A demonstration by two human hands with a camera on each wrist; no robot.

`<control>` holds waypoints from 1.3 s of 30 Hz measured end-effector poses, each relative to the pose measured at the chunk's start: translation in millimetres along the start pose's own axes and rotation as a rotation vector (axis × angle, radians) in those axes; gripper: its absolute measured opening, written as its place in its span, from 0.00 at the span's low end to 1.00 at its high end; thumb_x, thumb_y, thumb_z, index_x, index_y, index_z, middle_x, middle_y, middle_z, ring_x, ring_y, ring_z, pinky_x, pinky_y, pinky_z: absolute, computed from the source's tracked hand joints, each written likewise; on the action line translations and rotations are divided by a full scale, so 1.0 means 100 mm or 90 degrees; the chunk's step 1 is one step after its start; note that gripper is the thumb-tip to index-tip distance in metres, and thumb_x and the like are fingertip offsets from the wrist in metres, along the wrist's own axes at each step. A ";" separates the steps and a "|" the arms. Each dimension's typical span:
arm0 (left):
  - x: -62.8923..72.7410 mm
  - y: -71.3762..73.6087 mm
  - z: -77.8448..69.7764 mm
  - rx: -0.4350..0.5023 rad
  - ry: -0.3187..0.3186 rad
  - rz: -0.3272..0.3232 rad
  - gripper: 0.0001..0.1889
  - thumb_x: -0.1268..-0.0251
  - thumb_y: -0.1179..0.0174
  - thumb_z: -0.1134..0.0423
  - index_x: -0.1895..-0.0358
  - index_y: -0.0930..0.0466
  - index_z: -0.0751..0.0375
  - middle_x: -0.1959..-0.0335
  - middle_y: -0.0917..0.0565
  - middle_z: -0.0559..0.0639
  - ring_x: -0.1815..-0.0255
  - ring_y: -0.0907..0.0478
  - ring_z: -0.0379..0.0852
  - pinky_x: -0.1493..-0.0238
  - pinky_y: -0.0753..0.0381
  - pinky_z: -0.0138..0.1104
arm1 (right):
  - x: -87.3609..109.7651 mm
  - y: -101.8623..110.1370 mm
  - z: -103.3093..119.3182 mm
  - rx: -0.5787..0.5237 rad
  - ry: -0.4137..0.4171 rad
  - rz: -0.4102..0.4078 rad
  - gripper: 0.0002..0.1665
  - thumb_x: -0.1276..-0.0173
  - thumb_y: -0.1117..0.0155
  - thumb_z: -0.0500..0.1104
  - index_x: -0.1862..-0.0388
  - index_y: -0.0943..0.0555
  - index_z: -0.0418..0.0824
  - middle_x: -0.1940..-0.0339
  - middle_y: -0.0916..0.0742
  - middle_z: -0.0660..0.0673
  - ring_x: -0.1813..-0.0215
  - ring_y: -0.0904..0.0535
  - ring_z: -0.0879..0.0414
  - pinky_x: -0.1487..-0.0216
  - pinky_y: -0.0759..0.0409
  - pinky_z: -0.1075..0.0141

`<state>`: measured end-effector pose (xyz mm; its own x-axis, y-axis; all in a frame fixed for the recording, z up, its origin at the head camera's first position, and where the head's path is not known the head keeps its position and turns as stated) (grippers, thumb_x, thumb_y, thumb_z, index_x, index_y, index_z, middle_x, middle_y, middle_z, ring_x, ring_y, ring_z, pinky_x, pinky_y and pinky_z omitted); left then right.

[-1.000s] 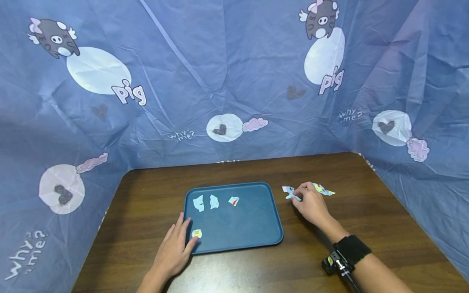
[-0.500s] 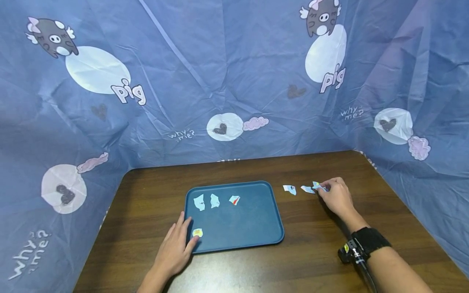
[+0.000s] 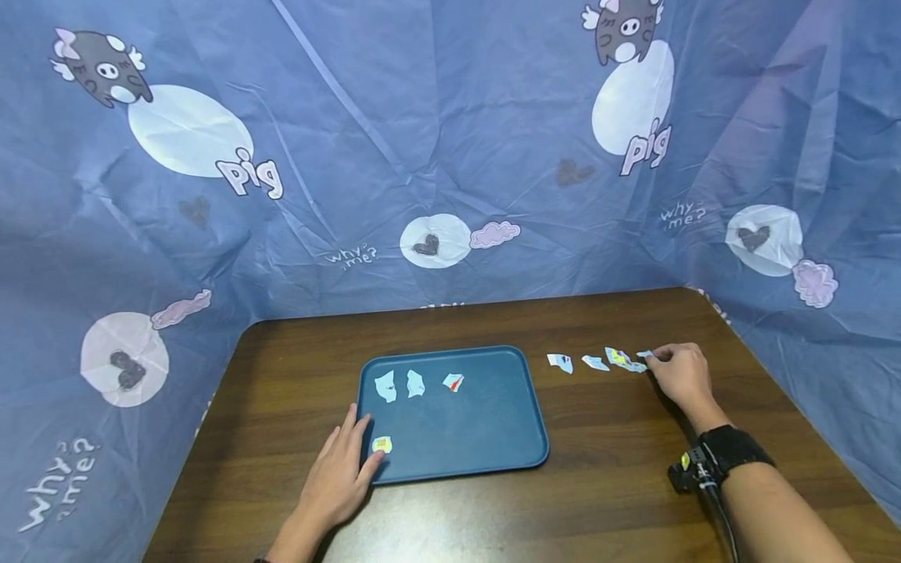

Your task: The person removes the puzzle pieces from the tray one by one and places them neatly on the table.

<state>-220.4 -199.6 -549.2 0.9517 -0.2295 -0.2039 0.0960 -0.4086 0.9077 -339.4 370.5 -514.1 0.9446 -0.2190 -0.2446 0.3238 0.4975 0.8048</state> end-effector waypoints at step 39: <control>0.01 -0.02 0.02 0.006 0.017 0.017 0.34 0.22 0.48 0.48 0.25 0.38 0.70 0.20 0.47 0.68 0.23 0.41 0.60 0.23 0.48 0.51 | -0.08 -0.08 -0.25 0.032 -0.105 0.061 0.16 0.32 0.36 0.44 0.59 0.14 0.31 0.50 0.18 0.27 0.48 0.24 0.30 0.53 0.24 0.40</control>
<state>-219.9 -200.9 -551.7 0.9614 -0.2164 -0.1700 0.0681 -0.4114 0.9089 -348.1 389.5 -532.0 0.9476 -0.3101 -0.0770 0.2261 0.4805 0.8474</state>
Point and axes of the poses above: each hand's wrist, its own x-axis away from the middle knuckle, its own y-axis out of the back of the hand, z = x × y, the point moved 8 cm from there along -x, towards the middle knuckle
